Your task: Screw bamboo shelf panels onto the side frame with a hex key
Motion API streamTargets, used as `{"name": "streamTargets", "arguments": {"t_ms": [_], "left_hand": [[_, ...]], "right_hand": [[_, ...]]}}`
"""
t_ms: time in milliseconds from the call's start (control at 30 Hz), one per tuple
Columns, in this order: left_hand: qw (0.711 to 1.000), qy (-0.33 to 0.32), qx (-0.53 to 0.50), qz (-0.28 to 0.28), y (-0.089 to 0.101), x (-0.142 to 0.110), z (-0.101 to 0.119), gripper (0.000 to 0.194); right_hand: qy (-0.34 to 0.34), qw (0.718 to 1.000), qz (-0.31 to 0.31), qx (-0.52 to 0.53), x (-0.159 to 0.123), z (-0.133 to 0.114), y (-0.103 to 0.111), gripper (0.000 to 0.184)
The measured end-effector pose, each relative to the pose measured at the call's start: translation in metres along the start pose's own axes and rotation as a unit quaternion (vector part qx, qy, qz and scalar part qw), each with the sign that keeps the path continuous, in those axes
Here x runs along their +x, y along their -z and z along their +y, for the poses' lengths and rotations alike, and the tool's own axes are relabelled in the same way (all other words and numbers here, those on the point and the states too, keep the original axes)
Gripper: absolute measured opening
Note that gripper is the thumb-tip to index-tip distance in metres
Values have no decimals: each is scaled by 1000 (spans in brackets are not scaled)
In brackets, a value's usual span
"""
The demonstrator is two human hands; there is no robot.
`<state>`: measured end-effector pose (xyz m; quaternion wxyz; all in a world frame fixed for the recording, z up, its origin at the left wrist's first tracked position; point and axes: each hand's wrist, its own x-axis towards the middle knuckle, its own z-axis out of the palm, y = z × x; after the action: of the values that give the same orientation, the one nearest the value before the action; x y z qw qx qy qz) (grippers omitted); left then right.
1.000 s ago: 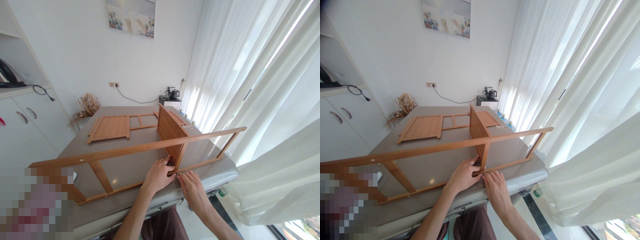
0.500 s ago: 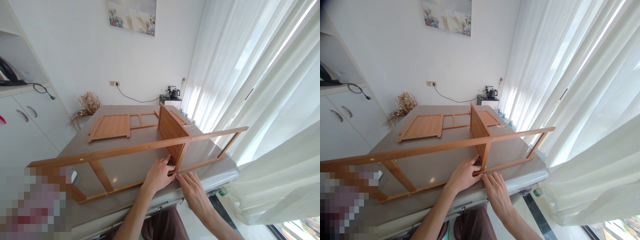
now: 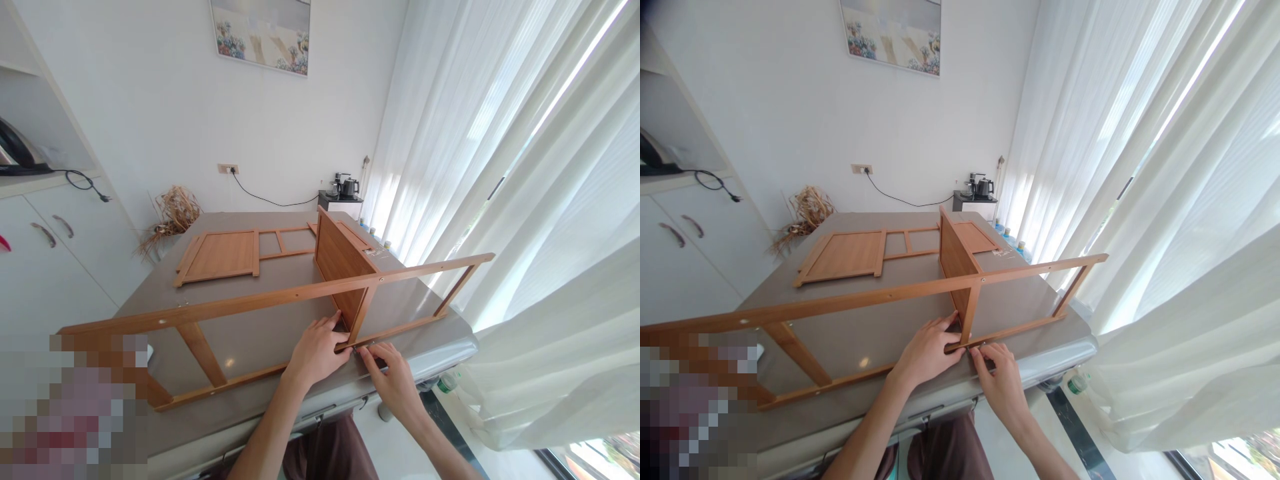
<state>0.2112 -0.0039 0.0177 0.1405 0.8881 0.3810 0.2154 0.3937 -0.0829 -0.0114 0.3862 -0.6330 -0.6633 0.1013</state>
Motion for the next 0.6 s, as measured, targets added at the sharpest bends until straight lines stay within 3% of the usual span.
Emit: {"name": "streamTargets", "arguments": {"t_ms": [133,333,500,600], "left_hand": [[1000,-2,-4,2,0,0,0,20],[1000,2,-5,1,2,0,1,20],[1000,1,-2,-3,3,0,2,20],[1000,4,-2,-8,3,0,2,20]], "right_hand": [[0,1000,10,-7,-2,2,-2,37],[72,996,31,-34,-3,2,-6,27],[63,997,34,-37,3,-2,-1,31],[90,994,27,-49,3,-4,3,29]]}}
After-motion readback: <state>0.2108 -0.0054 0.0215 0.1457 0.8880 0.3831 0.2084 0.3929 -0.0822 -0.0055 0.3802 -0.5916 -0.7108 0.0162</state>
